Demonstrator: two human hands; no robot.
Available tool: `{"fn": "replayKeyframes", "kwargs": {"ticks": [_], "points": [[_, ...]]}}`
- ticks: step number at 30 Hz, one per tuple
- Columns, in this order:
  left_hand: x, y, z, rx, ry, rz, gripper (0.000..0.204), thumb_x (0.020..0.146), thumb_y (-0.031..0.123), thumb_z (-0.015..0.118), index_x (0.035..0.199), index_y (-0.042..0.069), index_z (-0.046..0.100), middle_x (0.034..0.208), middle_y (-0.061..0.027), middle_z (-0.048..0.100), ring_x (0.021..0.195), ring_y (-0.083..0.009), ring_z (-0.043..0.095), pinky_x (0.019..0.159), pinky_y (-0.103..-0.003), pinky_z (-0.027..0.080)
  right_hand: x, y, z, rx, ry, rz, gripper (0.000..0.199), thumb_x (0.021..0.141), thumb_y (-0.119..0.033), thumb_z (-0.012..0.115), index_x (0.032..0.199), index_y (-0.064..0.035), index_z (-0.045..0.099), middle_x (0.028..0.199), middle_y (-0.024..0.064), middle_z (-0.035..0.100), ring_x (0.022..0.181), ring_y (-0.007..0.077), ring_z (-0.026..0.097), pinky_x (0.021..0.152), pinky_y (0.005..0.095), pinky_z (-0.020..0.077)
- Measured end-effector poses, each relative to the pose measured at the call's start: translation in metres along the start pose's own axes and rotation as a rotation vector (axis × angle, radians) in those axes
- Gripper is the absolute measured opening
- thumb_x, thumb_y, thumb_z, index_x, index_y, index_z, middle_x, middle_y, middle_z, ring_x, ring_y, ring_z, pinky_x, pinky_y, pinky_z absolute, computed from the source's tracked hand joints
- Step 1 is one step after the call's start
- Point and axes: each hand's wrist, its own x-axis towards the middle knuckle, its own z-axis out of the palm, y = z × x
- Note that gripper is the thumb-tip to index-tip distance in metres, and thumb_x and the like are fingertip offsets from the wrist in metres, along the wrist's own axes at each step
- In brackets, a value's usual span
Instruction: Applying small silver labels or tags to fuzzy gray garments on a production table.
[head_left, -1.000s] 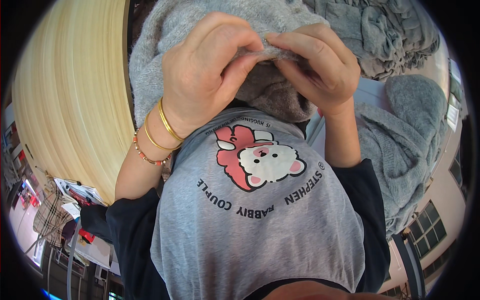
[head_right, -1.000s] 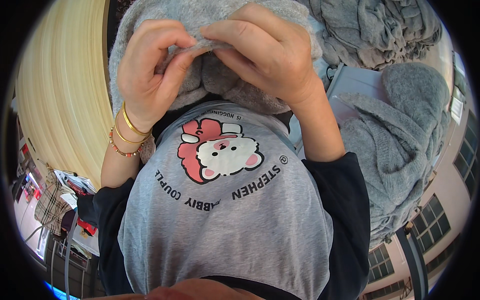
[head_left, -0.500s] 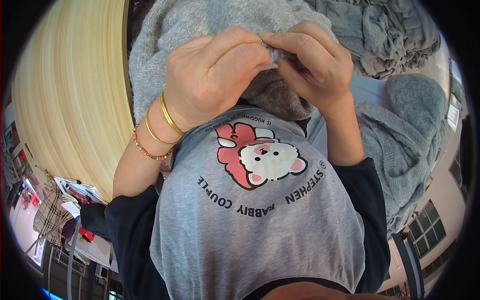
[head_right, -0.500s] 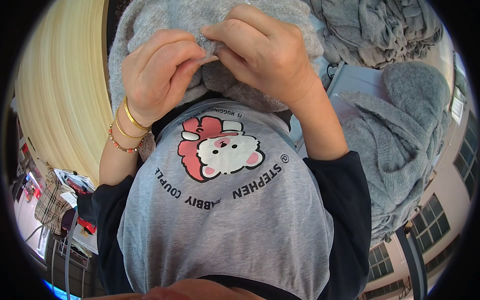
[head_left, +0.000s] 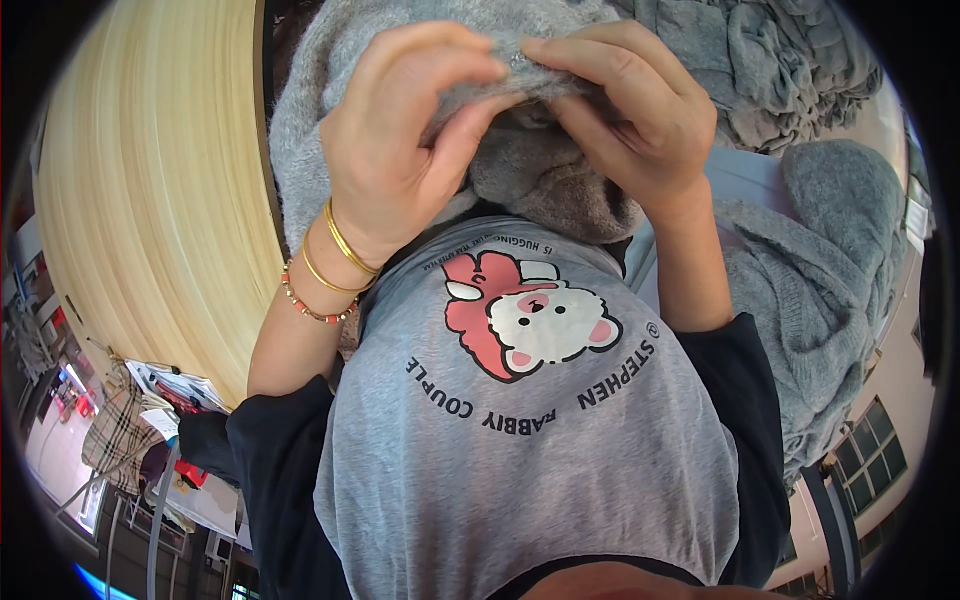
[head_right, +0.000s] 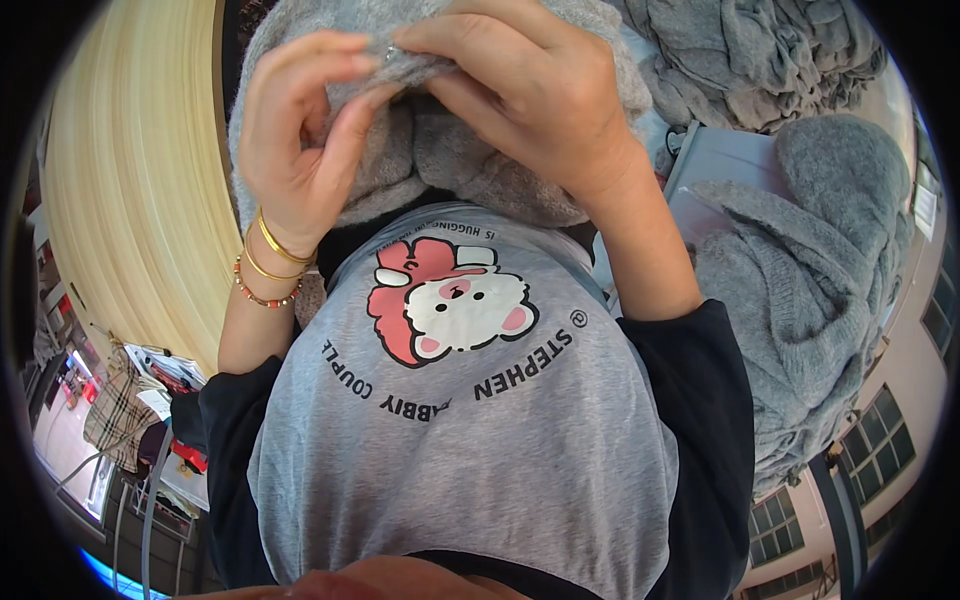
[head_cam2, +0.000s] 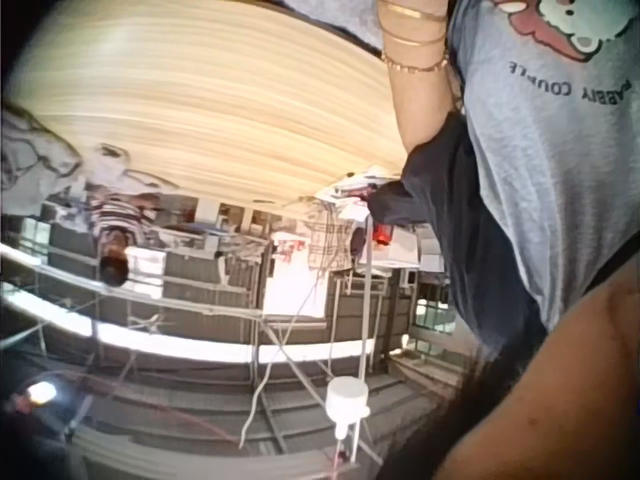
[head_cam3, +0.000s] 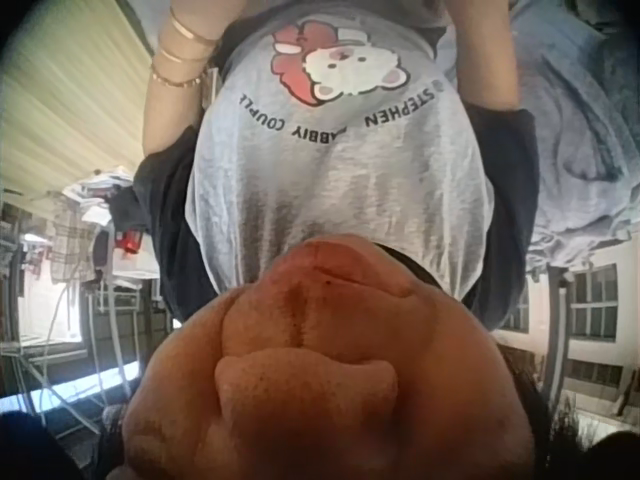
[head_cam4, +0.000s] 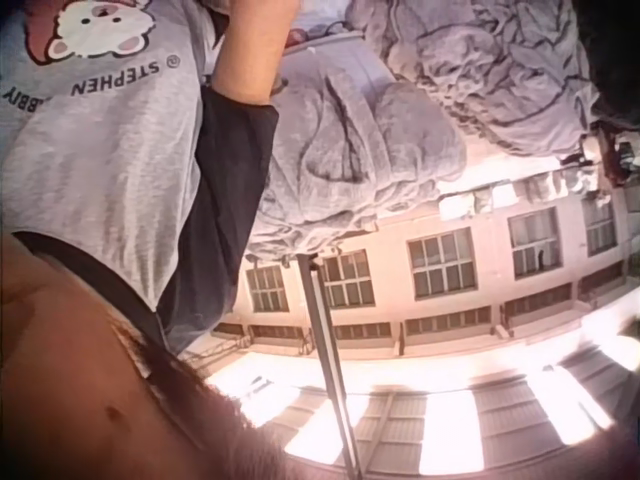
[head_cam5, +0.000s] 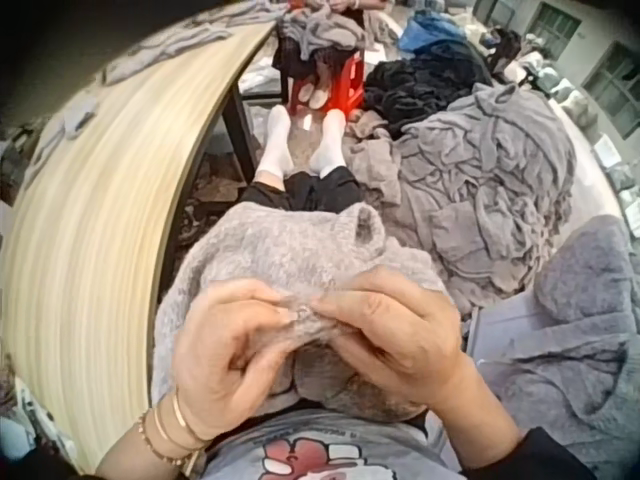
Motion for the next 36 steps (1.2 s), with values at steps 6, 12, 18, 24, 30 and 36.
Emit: {"fn": "replayKeyframes", "kwargs": {"ticks": [6,12,18,24,30,36], "points": [[0.001,0.008,-0.004,0.018,-0.213,-0.277,0.029,0.079,0.004,0.074,0.107,0.006,0.070,0.104,-0.0076,0.072,0.063,-0.0133,0.059,0.054,-0.024,0.045,-0.011,0.005,-0.005,0.056,0.000,0.009,0.031,0.068,0.011,0.071,0.097,0.0014,0.069,0.089,0.0112,0.070,0.078,0.0200,0.067,0.069,0.0268,0.0525],[0.004,0.001,0.007,-0.080,-0.148,0.005,0.027,0.080,-0.002,0.068,0.106,0.003,0.069,0.102,-0.0100,0.073,0.092,-0.0259,0.072,0.077,-0.031,0.057,-0.020,0.009,-0.003,0.123,0.080,0.019,0.025,0.068,0.007,0.072,0.091,-0.0035,0.069,0.086,0.0077,0.068,0.071,0.0171,0.066,0.059,0.0252,0.0523],[0.002,0.007,0.003,-0.094,-0.185,-0.062,0.029,0.077,-0.004,0.067,0.105,0.003,0.069,0.100,-0.0107,0.073,0.089,-0.0256,0.072,0.074,-0.031,0.057,-0.023,0.005,-0.003,0.111,0.077,0.016,0.025,0.067,0.007,0.073,0.089,-0.0038,0.067,0.088,0.0075,0.068,0.073,0.0185,0.066,0.061,0.0264,0.0534],[0.005,0.005,0.002,-0.040,-0.216,-0.038,0.026,0.077,-0.004,0.068,0.101,0.004,0.070,0.098,-0.0101,0.072,0.083,-0.0250,0.071,0.070,-0.031,0.056,-0.023,0.006,-0.001,0.109,0.070,0.025,0.028,0.067,0.005,0.073,0.093,-0.0049,0.068,0.088,0.0060,0.066,0.073,0.0195,0.065,0.062,0.0282,0.0535],[0.002,0.007,0.004,0.100,-0.193,-0.002,0.023,0.076,-0.003,0.069,0.096,0.006,0.070,0.092,-0.0078,0.070,0.073,-0.0218,0.067,0.061,-0.029,0.053,-0.023,0.004,0.000,0.050,0.031,0.051,0.042,0.066,0.009,0.070,0.106,-0.0020,0.069,0.090,0.0087,0.065,0.075,0.0170,0.062,0.060,0.0253,0.0487],[0.003,0.002,0.006,0.136,-0.155,0.143,0.022,0.073,-0.002,0.070,0.093,0.008,0.069,0.091,-0.0065,0.067,0.071,-0.0212,0.066,0.060,-0.029,0.052,-0.027,0.008,0.001,0.031,-0.017,0.036,0.049,0.064,0.007,0.072,0.111,-0.0050,0.072,0.085,0.0060,0.061,0.071,0.0154,0.059,0.058,0.0262,0.0464]]}}
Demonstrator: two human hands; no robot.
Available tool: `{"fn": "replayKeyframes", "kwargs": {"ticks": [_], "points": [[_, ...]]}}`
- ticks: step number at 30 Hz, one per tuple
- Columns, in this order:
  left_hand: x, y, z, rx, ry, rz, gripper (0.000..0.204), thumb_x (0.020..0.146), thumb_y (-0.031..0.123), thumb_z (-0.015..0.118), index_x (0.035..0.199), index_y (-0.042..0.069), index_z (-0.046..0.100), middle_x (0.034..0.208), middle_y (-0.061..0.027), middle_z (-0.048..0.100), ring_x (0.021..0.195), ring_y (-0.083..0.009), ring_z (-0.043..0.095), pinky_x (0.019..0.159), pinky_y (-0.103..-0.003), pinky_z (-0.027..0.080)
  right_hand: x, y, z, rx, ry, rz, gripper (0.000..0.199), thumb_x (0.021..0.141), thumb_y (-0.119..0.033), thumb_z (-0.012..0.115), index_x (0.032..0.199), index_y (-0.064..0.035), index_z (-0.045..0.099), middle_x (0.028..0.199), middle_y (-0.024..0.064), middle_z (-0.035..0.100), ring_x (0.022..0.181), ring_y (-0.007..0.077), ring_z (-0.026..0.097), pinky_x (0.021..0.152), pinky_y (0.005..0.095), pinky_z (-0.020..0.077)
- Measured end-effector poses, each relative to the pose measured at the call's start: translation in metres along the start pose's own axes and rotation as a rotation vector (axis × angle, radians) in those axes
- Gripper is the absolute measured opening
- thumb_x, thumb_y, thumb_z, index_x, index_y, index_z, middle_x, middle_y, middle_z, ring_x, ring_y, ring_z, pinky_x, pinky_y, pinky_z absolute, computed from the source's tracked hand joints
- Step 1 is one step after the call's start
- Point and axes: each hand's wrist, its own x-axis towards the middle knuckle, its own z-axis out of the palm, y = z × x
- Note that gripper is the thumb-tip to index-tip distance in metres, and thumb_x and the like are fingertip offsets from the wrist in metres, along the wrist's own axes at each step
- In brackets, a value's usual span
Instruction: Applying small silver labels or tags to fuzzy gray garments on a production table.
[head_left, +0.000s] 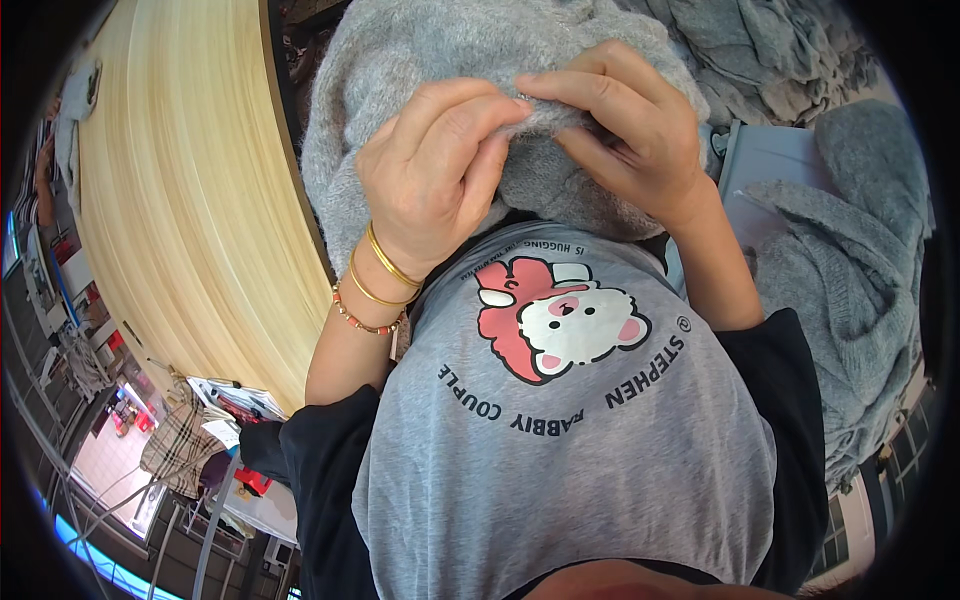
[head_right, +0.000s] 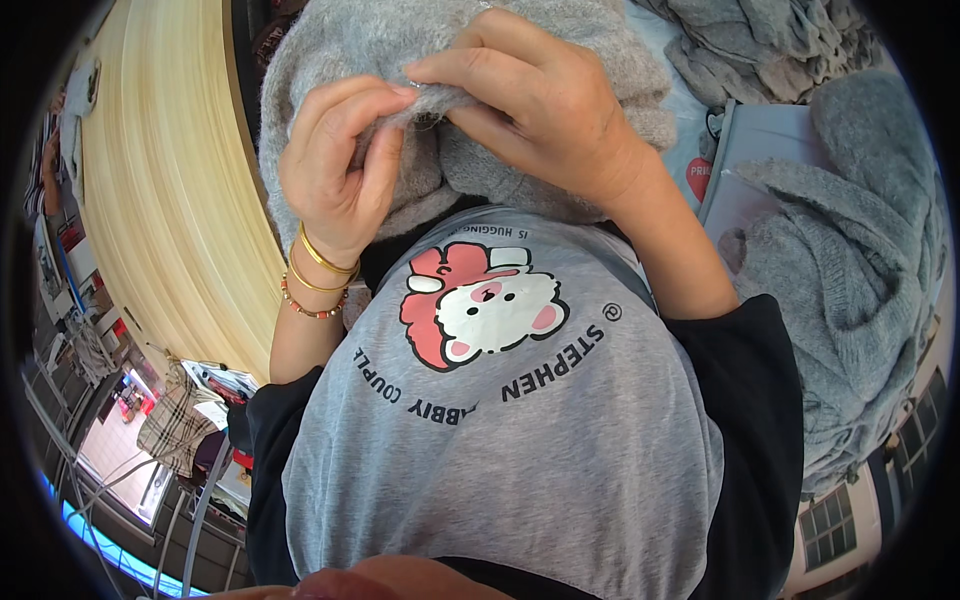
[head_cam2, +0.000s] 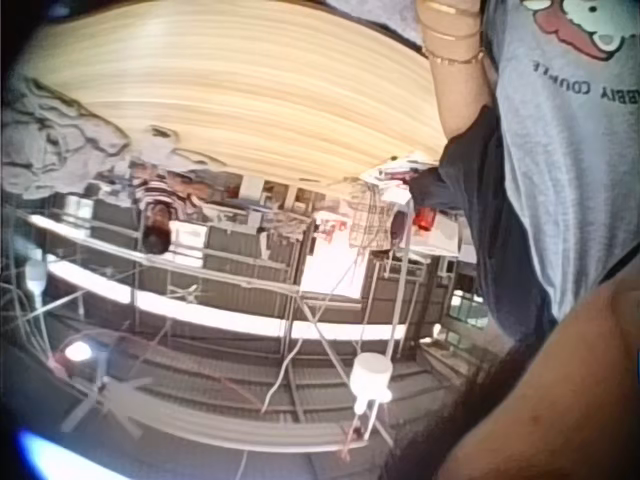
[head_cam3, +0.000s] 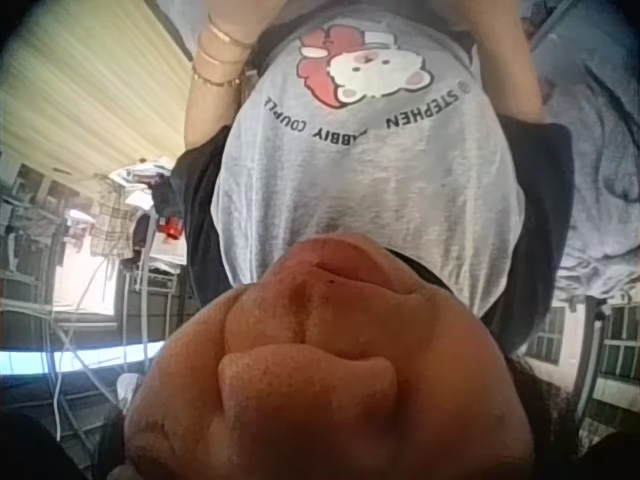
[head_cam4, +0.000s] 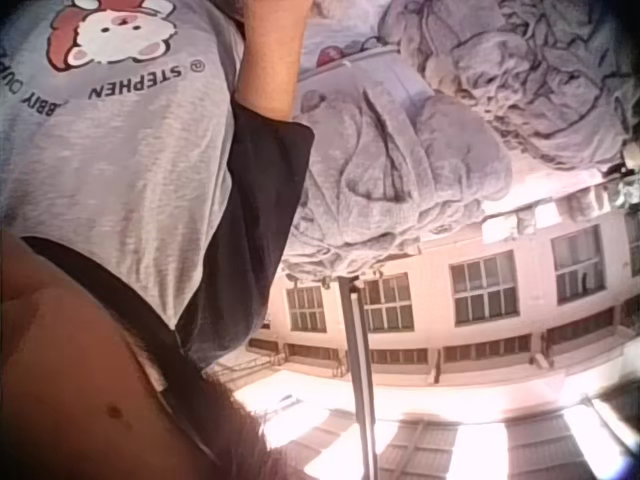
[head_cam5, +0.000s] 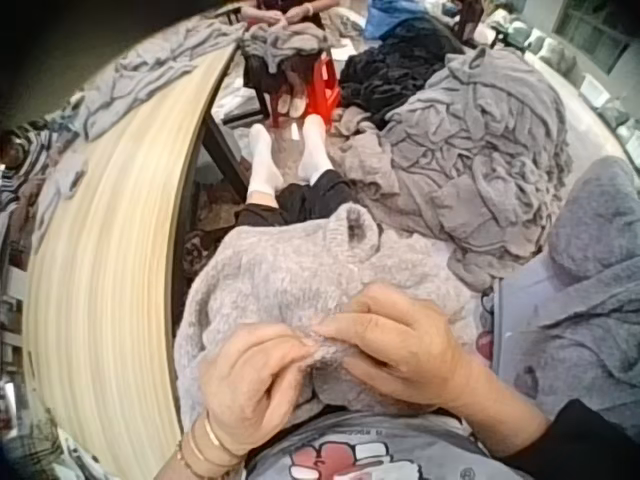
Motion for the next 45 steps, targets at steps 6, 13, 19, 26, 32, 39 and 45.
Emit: {"fn": "replayKeyframes", "kwargs": {"ticks": [6,13,19,26,32,39,45], "points": [[-0.003,0.000,0.000,0.036,-0.039,0.008,0.025,0.071,-0.002,0.071,0.093,0.009,0.067,0.091,-0.0049,0.064,0.070,-0.0217,0.064,0.059,-0.030,0.051,-0.004,0.005,0.003,-0.021,0.007,-0.054,0.042,0.064,0.002,0.075,0.105,-0.0060,0.071,0.082,0.0045,0.061,0.067,0.0162,0.060,0.055,0.0277,0.0478],[-0.003,-0.003,0.001,0.079,-0.036,0.058,0.026,0.071,-0.001,0.070,0.094,0.010,0.066,0.092,-0.0043,0.063,0.068,-0.0214,0.063,0.059,-0.030,0.051,-0.006,0.005,0.009,-0.177,0.050,-0.119,0.033,0.066,-0.009,0.077,0.098,-0.0090,0.071,0.076,0.0011,0.057,0.059,0.0166,0.059,0.049,0.0292,0.0488],[-0.007,-0.008,0.000,0.157,-0.031,0.176,0.029,0.070,-0.002,0.071,0.096,0.010,0.068,0.093,-0.0045,0.065,0.067,-0.0204,0.062,0.057,-0.030,0.050,-0.005,0.003,0.010,-0.160,0.056,-0.101,0.043,0.061,0.003,0.073,0.103,-0.0065,0.073,0.075,0.0037,0.058,0.057,0.0148,0.056,0.047,0.0275,0.0437],[-0.004,0.009,0.000,-0.083,0.043,-0.161,0.034,0.071,-0.002,0.071,0.103,0.008,0.068,0.098,-0.0076,0.069,0.070,-0.0199,0.064,0.060,-0.030,0.052,0.005,0.001,0.002,-0.071,0.122,-0.048,0.037,0.061,0.005,0.073,0.097,-0.0043,0.073,0.079,0.0055,0.063,0.060,0.0130,0.057,0.049,0.0246,0.0424],[0.002,0.002,-0.002,-0.183,-0.004,-0.086,0.037,0.071,-0.008,0.067,0.106,0.004,0.067,0.104,-0.0110,0.072,0.086,-0.0238,0.070,0.072,-0.030,0.057,0.006,-0.008,0.001,0.010,0.113,0.029,0.032,0.063,0.007,0.073,0.093,-0.0033,0.072,0.081,0.0061,0.064,0.063,0.0124,0.059,0.052,0.0234,0.0444],[-0.001,-0.002,0.000,-0.209,0.036,-0.011,0.034,0.071,-0.006,0.069,0.103,0.005,0.068,0.098,-0.0095,0.073,0.086,-0.0241,0.071,0.071,-0.030,0.056,0.007,-0.010,-0.005,0.079,0.083,0.002,0.027,0.062,0.008,0.072,0.087,0.0001,0.067,0.083,0.0090,0.066,0.068,0.0166,0.061,0.056,0.0252,0.0463],[-0.003,0.005,-0.005,-0.220,0.009,-0.099,0.029,0.073,0.000,0.072,0.101,0.005,0.069,0.095,-0.0085,0.072,0.078,-0.0220,0.069,0.063,-0.028,0.053,0.007,-0.011,-0.009,0.107,0.046,-0.023,0.027,0.060,0.007,0.071,0.086,0.0013,0.066,0.081,0.0100,0.065,0.070,0.0183,0.062,0.057,0.0259,0.0462]]}}
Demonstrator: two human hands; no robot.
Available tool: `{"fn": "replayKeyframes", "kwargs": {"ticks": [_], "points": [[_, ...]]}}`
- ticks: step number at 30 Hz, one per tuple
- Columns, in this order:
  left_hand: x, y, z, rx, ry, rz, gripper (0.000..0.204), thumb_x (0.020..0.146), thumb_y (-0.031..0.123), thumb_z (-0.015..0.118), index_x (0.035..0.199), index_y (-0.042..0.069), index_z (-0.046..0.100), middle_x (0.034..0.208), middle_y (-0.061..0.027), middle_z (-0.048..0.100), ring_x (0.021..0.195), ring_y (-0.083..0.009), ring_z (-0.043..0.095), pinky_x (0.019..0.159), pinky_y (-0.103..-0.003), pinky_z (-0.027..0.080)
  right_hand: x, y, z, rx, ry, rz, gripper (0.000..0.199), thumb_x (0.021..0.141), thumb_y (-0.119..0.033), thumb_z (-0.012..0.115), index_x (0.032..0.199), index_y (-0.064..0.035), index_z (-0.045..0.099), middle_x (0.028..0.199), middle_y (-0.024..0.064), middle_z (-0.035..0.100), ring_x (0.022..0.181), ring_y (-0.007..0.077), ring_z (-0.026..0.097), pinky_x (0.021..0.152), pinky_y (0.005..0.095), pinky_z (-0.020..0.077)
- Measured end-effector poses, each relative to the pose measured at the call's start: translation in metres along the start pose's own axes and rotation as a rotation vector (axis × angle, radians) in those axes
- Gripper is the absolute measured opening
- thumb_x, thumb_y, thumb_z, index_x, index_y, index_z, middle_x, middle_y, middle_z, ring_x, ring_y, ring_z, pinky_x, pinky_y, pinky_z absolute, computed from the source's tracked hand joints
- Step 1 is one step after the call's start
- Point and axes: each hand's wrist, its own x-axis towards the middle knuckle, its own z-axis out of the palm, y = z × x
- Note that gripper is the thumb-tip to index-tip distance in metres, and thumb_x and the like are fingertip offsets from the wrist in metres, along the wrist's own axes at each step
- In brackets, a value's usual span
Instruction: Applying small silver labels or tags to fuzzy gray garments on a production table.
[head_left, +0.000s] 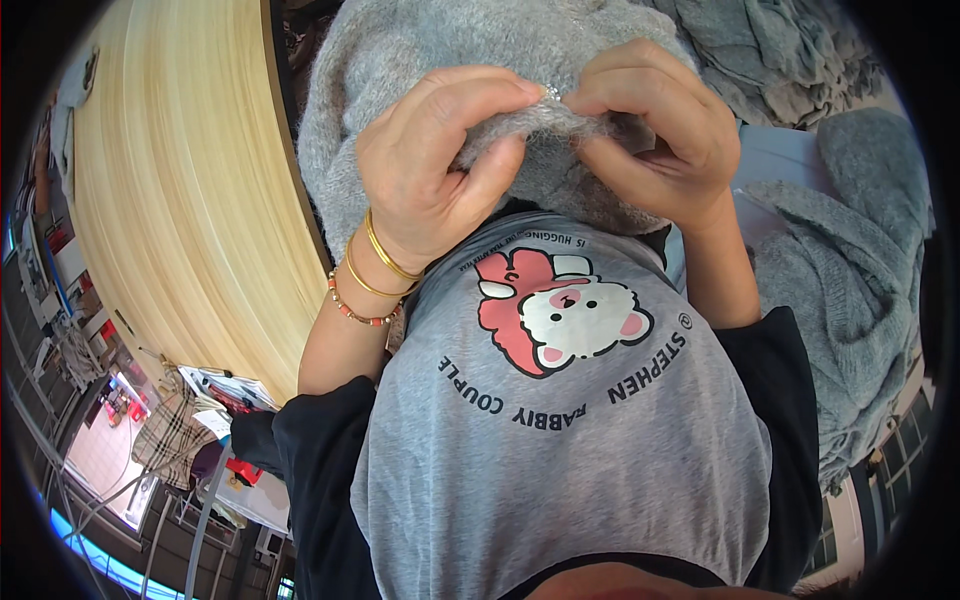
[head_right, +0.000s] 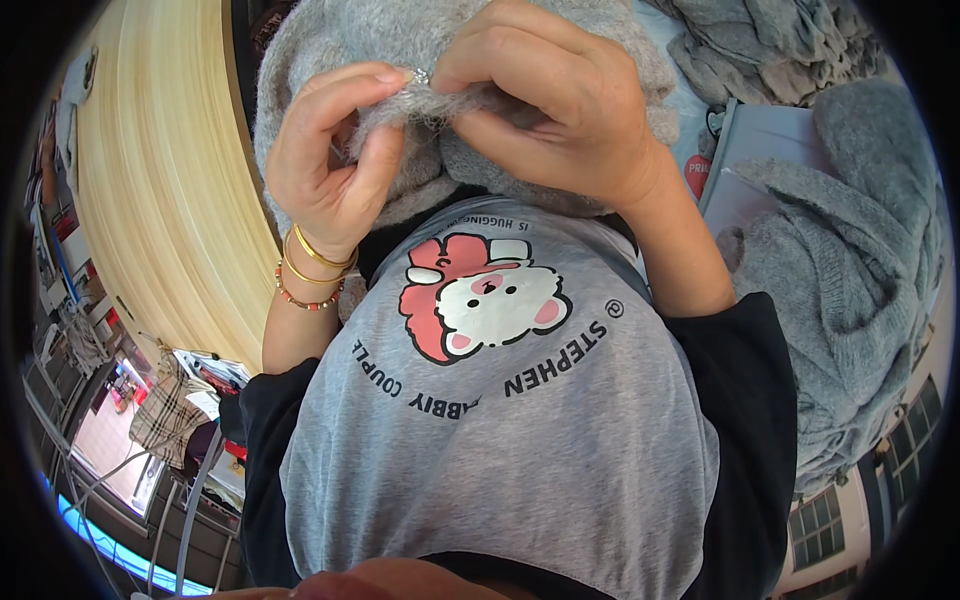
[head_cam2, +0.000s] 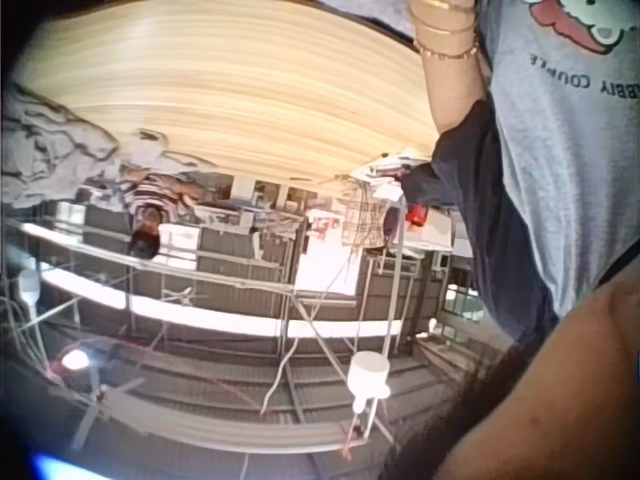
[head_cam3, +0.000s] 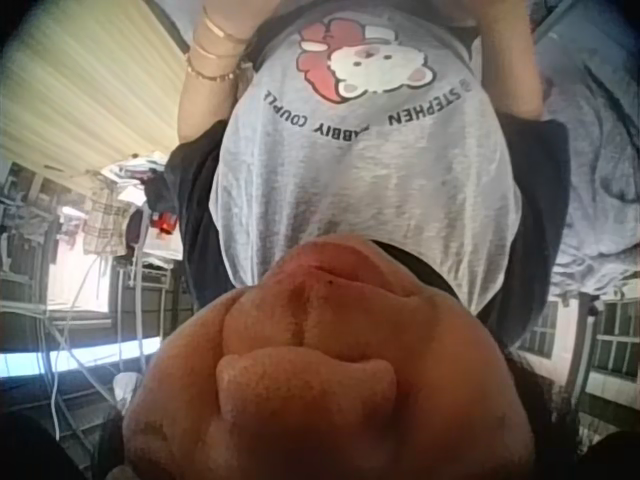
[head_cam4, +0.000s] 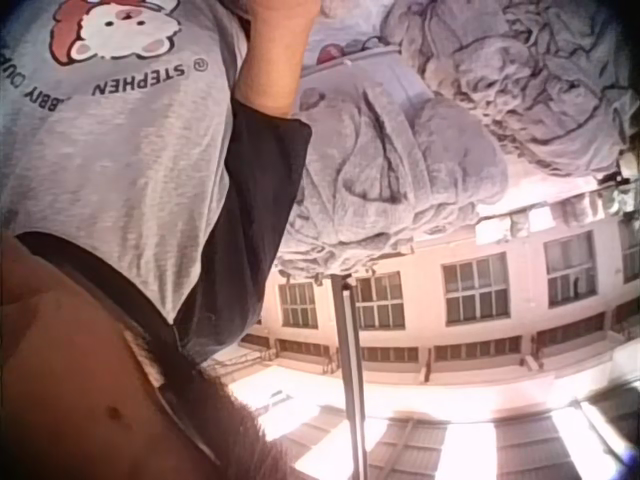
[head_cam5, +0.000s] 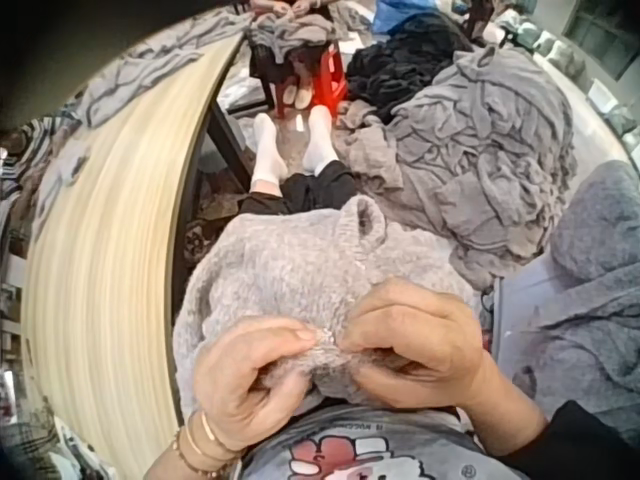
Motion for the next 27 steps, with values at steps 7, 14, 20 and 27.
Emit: {"fn": "replayKeyframes", "kwargs": {"ticks": [7,14,20,27], "points": [[-0.004,0.001,0.001,-0.110,-0.005,-0.124,0.029,0.074,0.002,0.073,0.102,0.006,0.068,0.099,-0.0051,0.073,0.057,-0.0072,0.050,0.046,-0.022,0.036,-0.002,0.001,0.000,0.016,-0.016,0.032,0.026,0.061,0.007,0.070,0.086,0.0003,0.066,0.081,0.0092,0.065,0.069,0.0167,0.061,0.056,0.0258,0.0447],[-0.003,-0.005,0.003,-0.090,0.015,-0.069,0.033,0.070,0.000,0.074,0.102,0.006,0.068,0.101,-0.0042,0.072,0.052,-0.0046,0.044,0.045,-0.020,0.034,-0.001,-0.001,0.004,-0.002,-0.001,0.076,0.024,0.065,0.006,0.070,0.088,-0.0007,0.067,0.083,0.0070,0.064,0.068,0.0140,0.059,0.057,0.0242,0.0435],[-0.004,-0.006,-0.001,-0.088,0.004,-0.070,0.032,0.069,-0.001,0.074,0.099,0.007,0.067,0.100,-0.0041,0.071,0.048,-0.0049,0.041,0.044,-0.020,0.034,-0.004,-0.007,0.004,0.069,-0.066,0.272,0.023,0.069,0.006,0.068,0.091,0.0001,0.067,0.083,0.0029,0.062,0.071,0.0110,0.057,0.061,0.0223,0.0433],[-0.004,-0.007,0.001,-0.083,-0.026,-0.025,0.034,0.067,-0.003,0.073,0.099,0.007,0.066,0.098,-0.0043,0.071,0.048,-0.0054,0.042,0.044,-0.021,0.035,-0.012,0.004,0.006,0.466,-0.081,0.445,0.025,0.070,0.008,0.063,0.094,0.0004,0.063,0.088,0.0002,0.058,0.077,0.0062,0.053,0.067,0.0196,0.0425]]}}
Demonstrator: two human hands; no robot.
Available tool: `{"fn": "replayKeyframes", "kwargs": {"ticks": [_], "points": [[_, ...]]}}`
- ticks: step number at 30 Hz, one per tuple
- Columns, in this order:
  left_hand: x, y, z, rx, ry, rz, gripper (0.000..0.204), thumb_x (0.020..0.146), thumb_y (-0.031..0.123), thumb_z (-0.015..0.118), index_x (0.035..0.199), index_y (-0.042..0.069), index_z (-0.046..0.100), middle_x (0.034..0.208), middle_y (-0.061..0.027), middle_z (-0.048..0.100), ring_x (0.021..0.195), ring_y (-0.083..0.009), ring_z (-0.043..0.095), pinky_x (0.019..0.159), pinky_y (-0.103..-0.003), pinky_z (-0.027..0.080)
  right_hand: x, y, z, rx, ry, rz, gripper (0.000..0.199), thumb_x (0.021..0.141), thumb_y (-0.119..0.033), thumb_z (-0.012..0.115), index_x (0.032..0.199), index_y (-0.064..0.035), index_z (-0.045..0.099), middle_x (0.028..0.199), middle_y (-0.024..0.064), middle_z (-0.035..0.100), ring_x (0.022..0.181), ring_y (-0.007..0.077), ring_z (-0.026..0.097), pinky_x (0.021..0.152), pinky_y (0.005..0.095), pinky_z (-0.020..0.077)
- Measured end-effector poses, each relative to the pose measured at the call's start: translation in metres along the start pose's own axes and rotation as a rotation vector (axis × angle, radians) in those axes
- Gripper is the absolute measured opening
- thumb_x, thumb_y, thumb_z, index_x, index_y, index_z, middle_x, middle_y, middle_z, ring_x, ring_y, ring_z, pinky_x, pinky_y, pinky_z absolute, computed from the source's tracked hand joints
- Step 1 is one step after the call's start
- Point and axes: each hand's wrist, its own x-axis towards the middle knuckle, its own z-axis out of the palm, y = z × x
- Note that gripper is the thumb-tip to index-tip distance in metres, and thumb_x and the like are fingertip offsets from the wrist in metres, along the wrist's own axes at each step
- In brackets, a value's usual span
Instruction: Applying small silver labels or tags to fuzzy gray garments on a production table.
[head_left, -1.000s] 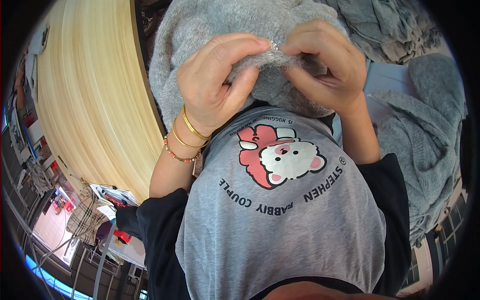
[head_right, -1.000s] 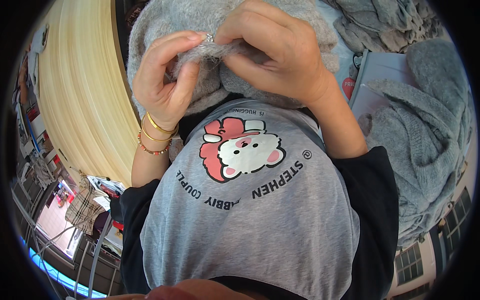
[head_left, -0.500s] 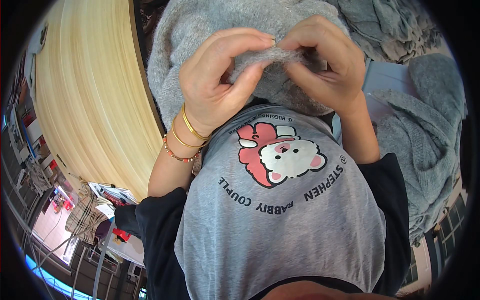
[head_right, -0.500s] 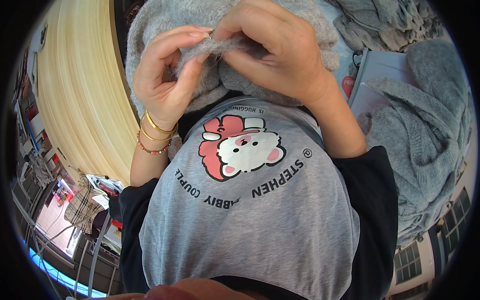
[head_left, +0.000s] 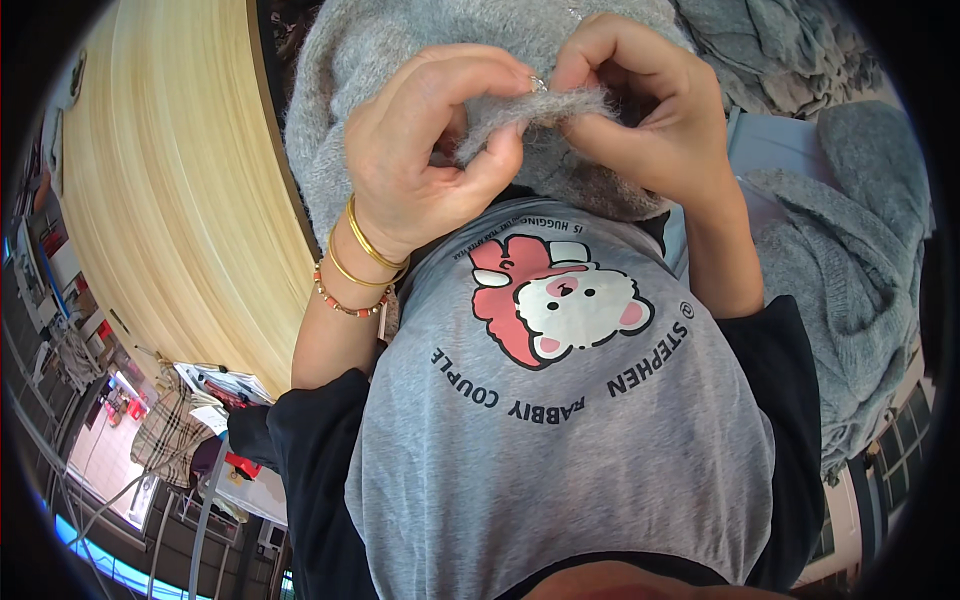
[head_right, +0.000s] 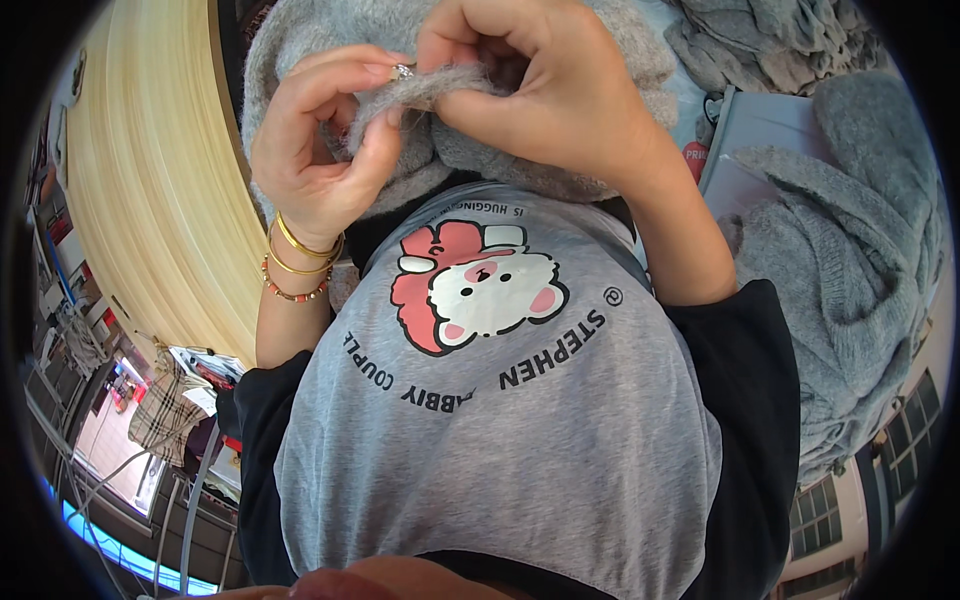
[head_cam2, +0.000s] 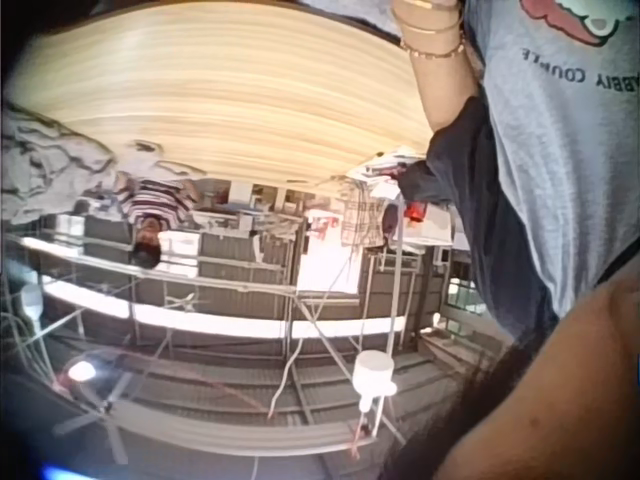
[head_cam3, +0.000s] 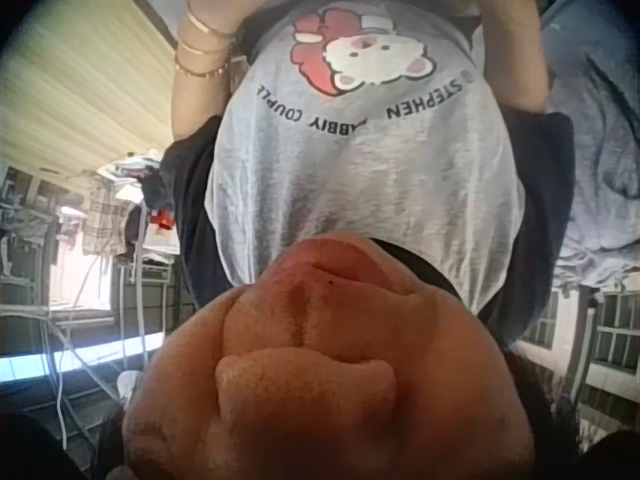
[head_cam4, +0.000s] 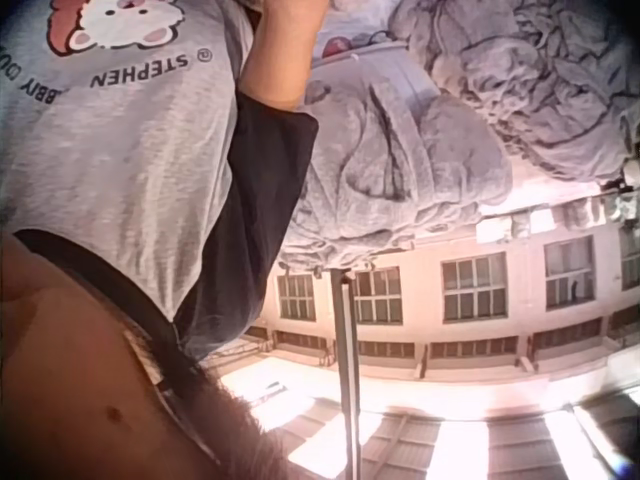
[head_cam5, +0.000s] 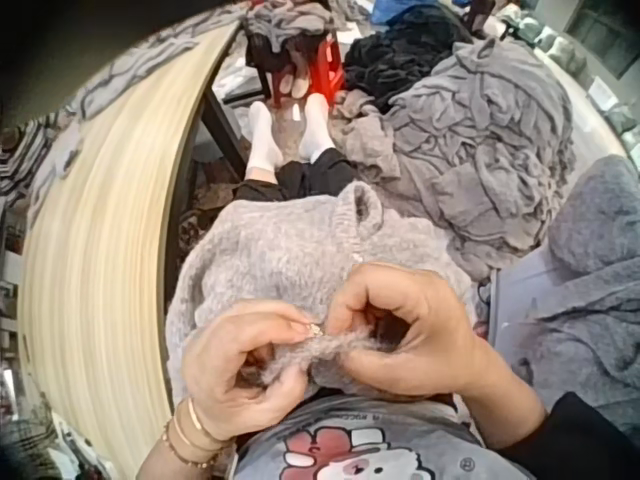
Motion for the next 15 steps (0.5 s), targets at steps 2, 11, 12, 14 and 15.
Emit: {"fn": "replayKeyframes", "kwargs": {"ticks": [2,11,12,14,15], "points": [[-0.0002,0.0011,0.0012,-0.011,0.002,-0.006,0.034,0.067,-0.003,0.072,0.099,0.007,0.066,0.098,-0.0042,0.071,0.048,-0.0053,0.042,0.043,-0.021,0.035,-0.0001,0.0001,-0.0024,0.007,-0.031,0.020,0.024,0.070,0.009,0.063,0.092,0.0002,0.061,0.087,0.0002,0.057,0.077,0.0064,0.053,0.067,0.0193,0.0423],[-0.0012,0.0035,0.0060,-0.001,0.026,0.037,0.032,0.066,-0.004,0.071,0.096,0.008,0.065,0.097,-0.0061,0.071,0.048,-0.0060,0.043,0.043,-0.021,0.036,0.0020,-0.0033,-0.0036,-0.049,-0.087,-0.112,0.021,0.067,0.009,0.064,0.086,0.0002,0.059,0.082,0.0020,0.057,0.072,0.0078,0.052,0.060,0.0204,0.0400],[-0.0020,0.0042,0.0069,0.006,0.036,0.041,0.032,0.067,-0.004,0.071,0.096,0.008,0.065,0.097,-0.0063,0.071,0.048,-0.0062,0.044,0.043,-0.021,0.037,0.0021,-0.0047,-0.0039,-0.093,-0.086,-0.143,0.021,0.067,0.009,0.065,0.086,0.0002,0.059,0.083,0.0025,0.057,0.071,0.0085,0.052,0.060,0.0205,0.0396],[-0.0025,0.0044,0.0072,0.029,0.047,0.057,0.032,0.067,-0.003,0.072,0.096,0.008,0.066,0.098,-0.0065,0.071,0.048,-0.0063,0.045,0.043,-0.021,0.037,0.0027,-0.0078,-0.0049,-0.182,-0.085,-0.207,0.021,0.067,0.008,0.065,0.085,0.0003,0.059,0.084,0.0035,0.059,0.070,0.0097,0.052,0.058,0.0207,0.0389],[-0.0024,0.0040,0.0065,0.044,0.051,0.067,0.031,0.068,-0.002,0.072,0.096,0.009,0.066,0.099,-0.0064,0.071,0.048,-0.0062,0.045,0.043,-0.021,0.037,0.0033,-0.0089,-0.0046,-0.187,-0.078,-0.231,0.021,0.067,0.008,0.066,0.086,-0.0008,0.060,0.084,0.0040,0.060,0.069,0.0111,0.053,0.058,0.0207,0.0395]]}}
